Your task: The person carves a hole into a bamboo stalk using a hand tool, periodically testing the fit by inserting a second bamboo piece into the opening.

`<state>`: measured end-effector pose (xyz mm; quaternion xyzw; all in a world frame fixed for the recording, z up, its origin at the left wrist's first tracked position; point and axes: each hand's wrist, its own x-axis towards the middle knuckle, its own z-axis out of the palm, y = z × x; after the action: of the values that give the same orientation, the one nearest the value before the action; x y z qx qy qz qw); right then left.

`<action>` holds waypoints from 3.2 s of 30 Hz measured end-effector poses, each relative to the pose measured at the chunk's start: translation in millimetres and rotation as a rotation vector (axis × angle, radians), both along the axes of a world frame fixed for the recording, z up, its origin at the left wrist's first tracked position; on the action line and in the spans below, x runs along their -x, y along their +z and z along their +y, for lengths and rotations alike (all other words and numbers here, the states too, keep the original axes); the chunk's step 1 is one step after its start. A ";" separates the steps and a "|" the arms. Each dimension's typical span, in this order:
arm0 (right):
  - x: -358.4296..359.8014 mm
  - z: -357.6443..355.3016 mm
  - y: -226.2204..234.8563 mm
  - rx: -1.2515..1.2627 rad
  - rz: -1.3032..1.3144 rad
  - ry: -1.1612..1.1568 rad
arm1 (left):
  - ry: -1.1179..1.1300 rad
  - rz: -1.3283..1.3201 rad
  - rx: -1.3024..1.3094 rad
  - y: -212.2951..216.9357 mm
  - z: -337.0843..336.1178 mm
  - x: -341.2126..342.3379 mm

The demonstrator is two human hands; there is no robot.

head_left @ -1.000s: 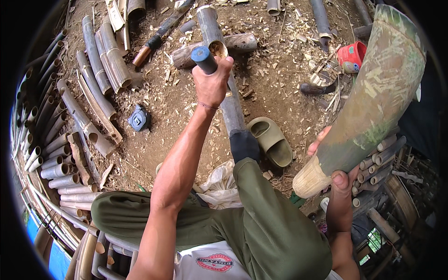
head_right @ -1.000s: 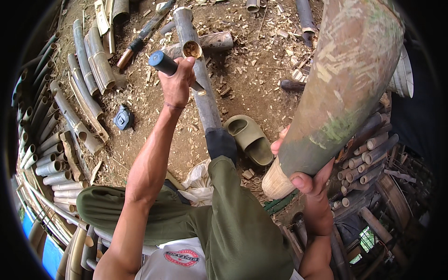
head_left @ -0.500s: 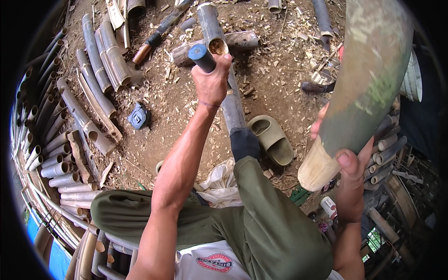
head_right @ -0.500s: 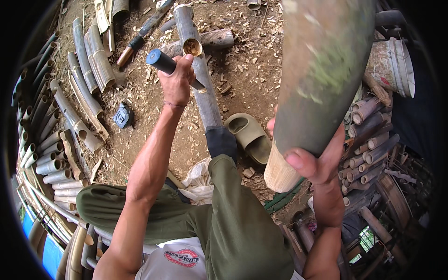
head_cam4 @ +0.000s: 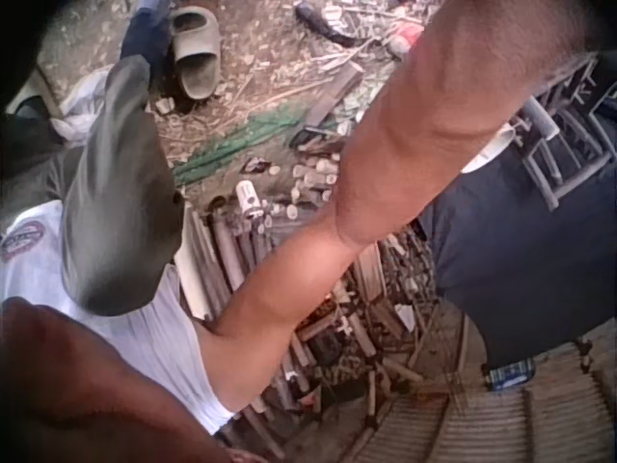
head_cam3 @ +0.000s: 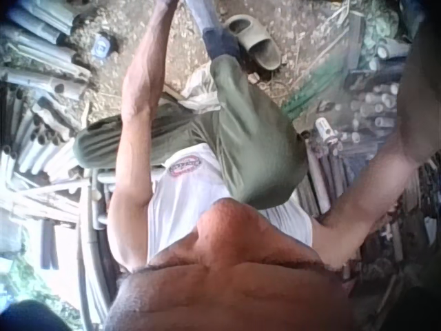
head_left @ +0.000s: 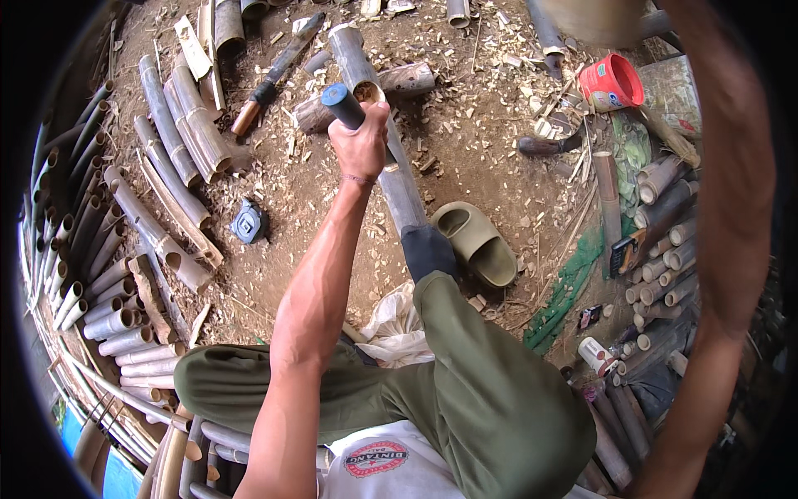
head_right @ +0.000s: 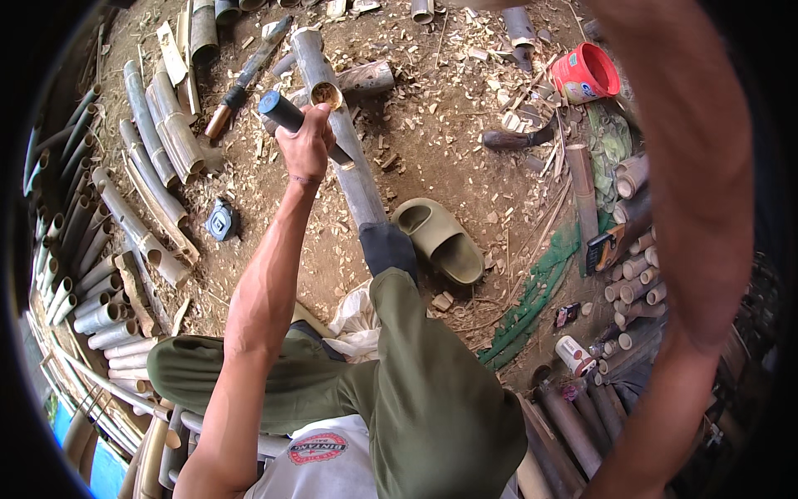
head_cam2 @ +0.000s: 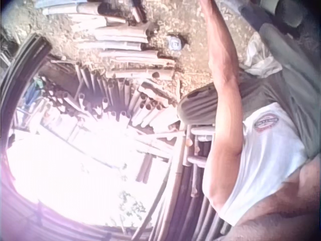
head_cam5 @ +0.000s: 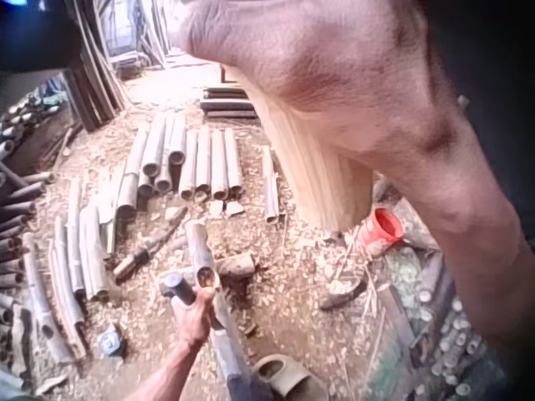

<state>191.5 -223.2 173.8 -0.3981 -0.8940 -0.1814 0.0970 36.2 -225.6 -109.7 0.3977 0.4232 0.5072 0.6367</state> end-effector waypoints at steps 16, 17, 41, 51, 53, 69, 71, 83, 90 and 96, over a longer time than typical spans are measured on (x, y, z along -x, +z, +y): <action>-20.8 -80.5 -71.4 0.707 0.963 -0.428 | -0.349 0.124 0.024 6.3 2.5 41.9; -32.1 -84.3 -70.9 0.704 0.969 -0.442 | -0.396 0.248 -0.014 23.1 2.7 33.6; -44.7 -138.1 -84.9 0.767 1.265 -0.554 | -0.061 -0.014 -0.032 0.2 -14.0 30.6; -19.8 -114.0 -79.8 0.574 1.307 -0.272 | 0.017 0.040 -0.081 -6.4 -21.3 30.2; -25.6 -104.0 -93.6 0.437 1.084 -0.141 | 0.010 0.059 -0.117 -9.8 -22.1 23.3; 17.8 -80.5 -87.9 0.840 0.265 -0.374 | 0.099 0.439 -0.413 -25.3 -11.8 14.9; 9.0 -119.9 -108.5 0.823 0.527 -0.474 | -0.014 0.155 -0.264 -17.3 -45.2 30.9; -82.2 -401.0 -310.1 0.699 0.772 -1.303 | 0.139 0.269 -0.304 -10.8 -71.8 22.3; -67.3 -412.5 -338.2 0.694 0.738 -1.417 | 0.000 0.401 -0.333 -2.8 -87.3 20.4; -71.0 -417.9 -342.9 0.677 0.742 -1.418 | 0.243 0.150 -0.183 -3.2 -60.1 25.7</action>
<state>262.5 -641.2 -169.1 -0.9021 -0.3513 0.2183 0.1228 10.5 -285.7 -112.9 0.4368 0.4667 0.5857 0.4984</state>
